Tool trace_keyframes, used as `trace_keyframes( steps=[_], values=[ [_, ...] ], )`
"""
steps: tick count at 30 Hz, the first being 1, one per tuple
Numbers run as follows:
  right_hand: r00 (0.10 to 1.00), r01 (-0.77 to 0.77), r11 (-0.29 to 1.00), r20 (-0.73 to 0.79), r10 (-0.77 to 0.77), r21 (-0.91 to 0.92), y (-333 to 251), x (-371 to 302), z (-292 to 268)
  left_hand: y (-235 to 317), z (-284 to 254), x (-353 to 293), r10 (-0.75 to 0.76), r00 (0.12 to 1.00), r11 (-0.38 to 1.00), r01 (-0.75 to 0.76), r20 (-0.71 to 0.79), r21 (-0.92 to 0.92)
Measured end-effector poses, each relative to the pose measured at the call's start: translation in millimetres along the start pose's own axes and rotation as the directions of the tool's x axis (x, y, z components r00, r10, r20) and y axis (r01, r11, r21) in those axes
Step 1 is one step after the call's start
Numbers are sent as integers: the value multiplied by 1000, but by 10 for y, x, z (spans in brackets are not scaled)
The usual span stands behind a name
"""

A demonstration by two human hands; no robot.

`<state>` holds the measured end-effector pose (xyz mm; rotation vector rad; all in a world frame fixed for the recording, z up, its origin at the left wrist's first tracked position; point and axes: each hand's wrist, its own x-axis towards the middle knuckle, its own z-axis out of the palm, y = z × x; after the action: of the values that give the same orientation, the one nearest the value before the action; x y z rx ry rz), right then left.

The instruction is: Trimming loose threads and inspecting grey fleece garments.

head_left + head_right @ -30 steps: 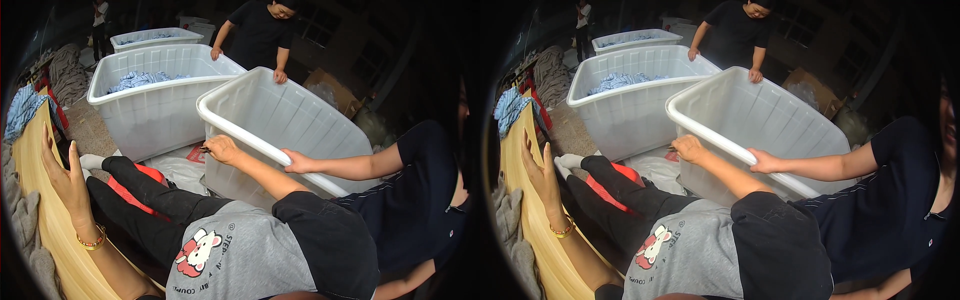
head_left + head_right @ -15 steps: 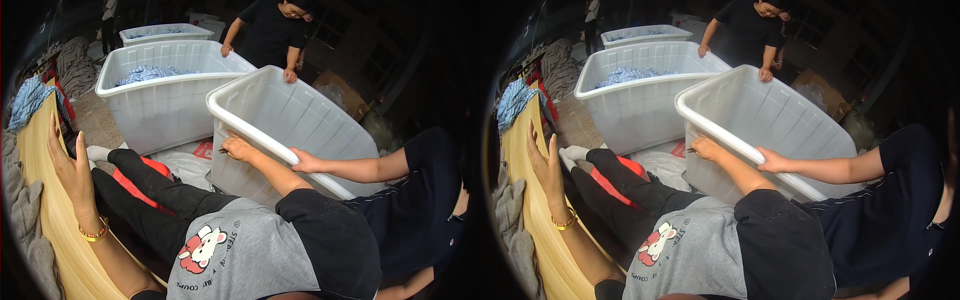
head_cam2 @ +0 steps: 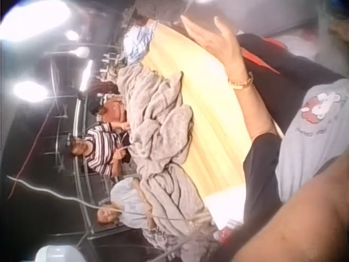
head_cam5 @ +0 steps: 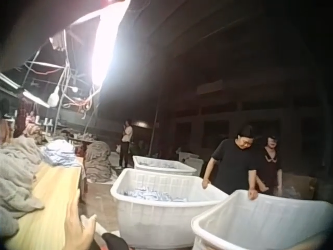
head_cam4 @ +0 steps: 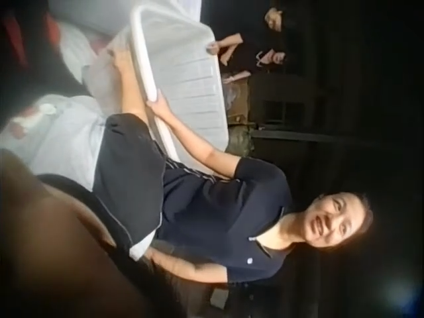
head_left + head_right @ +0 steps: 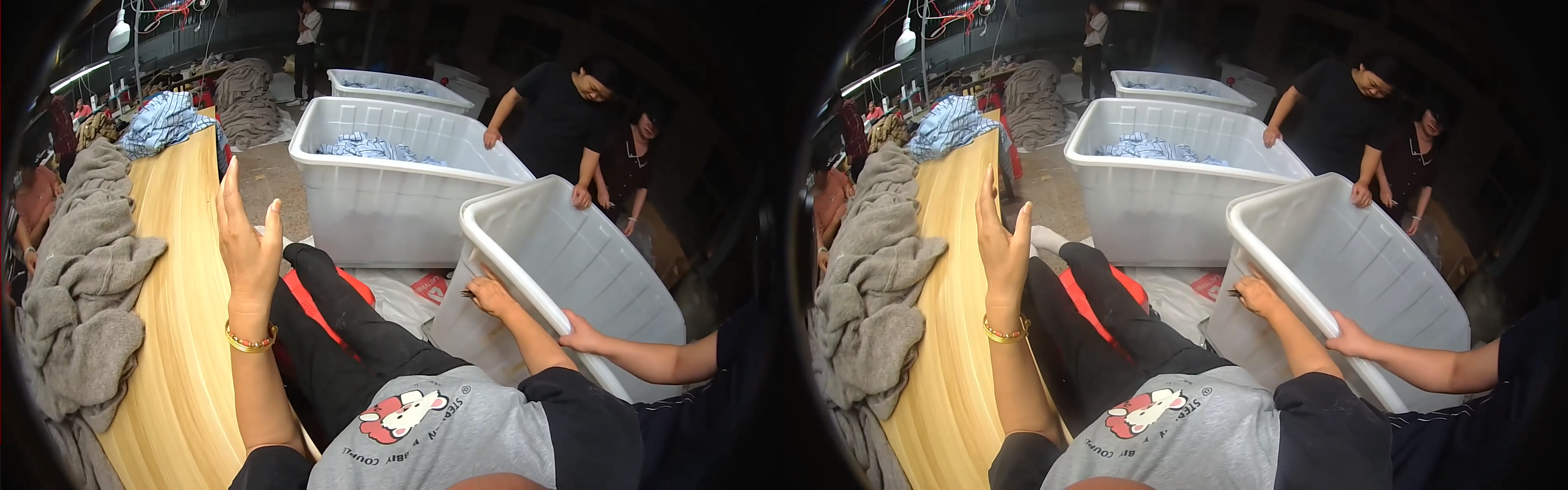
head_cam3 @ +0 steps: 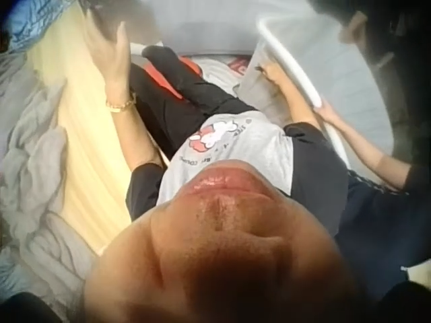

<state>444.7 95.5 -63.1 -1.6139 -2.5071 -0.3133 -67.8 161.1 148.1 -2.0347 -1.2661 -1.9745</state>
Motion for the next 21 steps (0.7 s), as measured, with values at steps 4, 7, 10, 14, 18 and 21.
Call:
trace_keyframes(
  steps=[4, 7, 10, 14, 18, 21],
  values=[
    [1000, -11, 1000, 27, 12, -18, 51, -32, -5, 35, 51, 27, 18, 1000, 1000, -18, -10, 15],
    [1000, -14, 1000, 15, 14, 11, 147, -57, 81, 70, 72, 32, 26, 1000, 1000, -26, -12, -2],
    [1000, -29, 999, 5, 29, 23, 242, -82, 182, 68, 96, 23, 42, 999, 999, -43, -26, -32],
    [1000, -2, 999, 21, 1, 44, 197, -39, 151, 48, 123, -24, -8, 1000, 995, 8, -9, -98],
    [998, 46, 999, -36, -45, 9, 137, -41, 105, 73, 134, -43, -35, 999, 998, 36, 28, -42],
    [1000, 13, 1000, 8, -13, 9, 172, -61, 99, 42, 186, -53, -36, 998, 996, 40, 51, -76]
  ],
)
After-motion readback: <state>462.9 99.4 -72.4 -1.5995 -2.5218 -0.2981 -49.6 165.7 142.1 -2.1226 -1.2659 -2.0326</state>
